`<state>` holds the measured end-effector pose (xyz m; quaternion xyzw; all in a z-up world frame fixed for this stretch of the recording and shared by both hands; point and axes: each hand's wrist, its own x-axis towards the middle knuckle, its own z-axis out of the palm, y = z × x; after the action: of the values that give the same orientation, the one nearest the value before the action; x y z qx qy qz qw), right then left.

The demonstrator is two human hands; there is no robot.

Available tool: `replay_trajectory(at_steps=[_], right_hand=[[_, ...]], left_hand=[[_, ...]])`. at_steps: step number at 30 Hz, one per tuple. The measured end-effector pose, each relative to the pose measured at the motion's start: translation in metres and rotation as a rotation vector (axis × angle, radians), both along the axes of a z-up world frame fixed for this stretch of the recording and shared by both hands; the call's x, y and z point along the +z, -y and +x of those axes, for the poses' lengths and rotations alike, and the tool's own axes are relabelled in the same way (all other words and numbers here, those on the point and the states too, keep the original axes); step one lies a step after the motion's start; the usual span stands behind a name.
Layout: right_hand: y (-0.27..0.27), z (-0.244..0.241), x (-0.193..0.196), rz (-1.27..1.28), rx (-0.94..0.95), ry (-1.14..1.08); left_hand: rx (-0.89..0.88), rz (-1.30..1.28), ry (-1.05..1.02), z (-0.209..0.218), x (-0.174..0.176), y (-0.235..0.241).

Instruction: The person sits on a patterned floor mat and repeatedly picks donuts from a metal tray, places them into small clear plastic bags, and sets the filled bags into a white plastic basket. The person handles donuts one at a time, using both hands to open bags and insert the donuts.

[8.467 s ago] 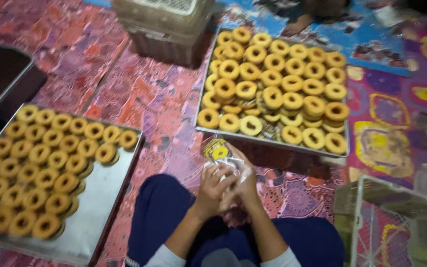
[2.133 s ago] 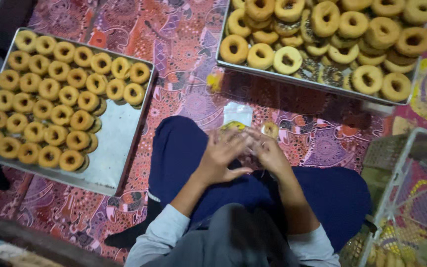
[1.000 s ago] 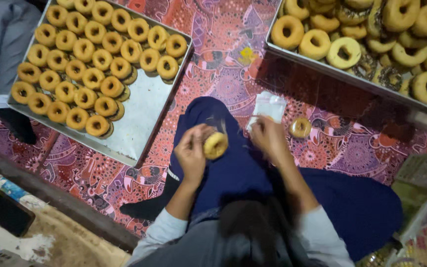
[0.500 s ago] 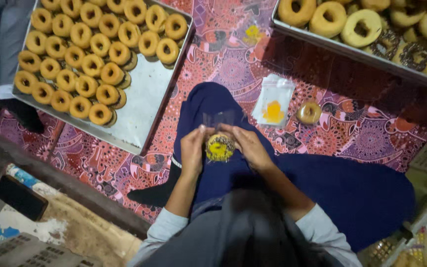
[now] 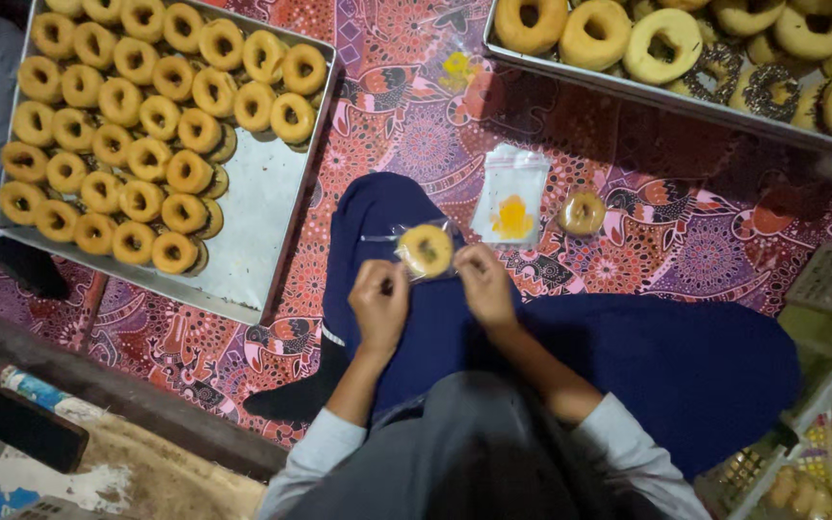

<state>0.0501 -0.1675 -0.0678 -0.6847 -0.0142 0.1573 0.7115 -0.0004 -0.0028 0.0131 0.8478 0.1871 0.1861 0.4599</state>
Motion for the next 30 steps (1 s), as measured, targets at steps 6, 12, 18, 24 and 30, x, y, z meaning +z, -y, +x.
replay_trajectory(at_steps=[6,12,18,24,30], right_hand=[[0.080,0.066,-0.056,-0.005,-0.276,-0.174],[0.166,0.097,-0.083,-0.670,-0.557,-0.001],[0.167,0.110,-0.061,-1.079,-0.476,0.298],[0.114,0.160,-0.036,-0.004,-0.213,-0.660],[0.114,0.146,-0.003,0.076,-0.132,-0.271]], left_hand=[[-0.462,0.024,-0.046,0.109,-0.061,0.049],[-0.233,0.524,0.099,0.300,-0.172,0.024],[-0.392,0.744,-0.212,0.296,-0.200,0.011],[-0.727,0.414,-0.016,0.199,-0.092,0.063],[-0.483,0.080,0.190,0.150,-0.010,0.073]])
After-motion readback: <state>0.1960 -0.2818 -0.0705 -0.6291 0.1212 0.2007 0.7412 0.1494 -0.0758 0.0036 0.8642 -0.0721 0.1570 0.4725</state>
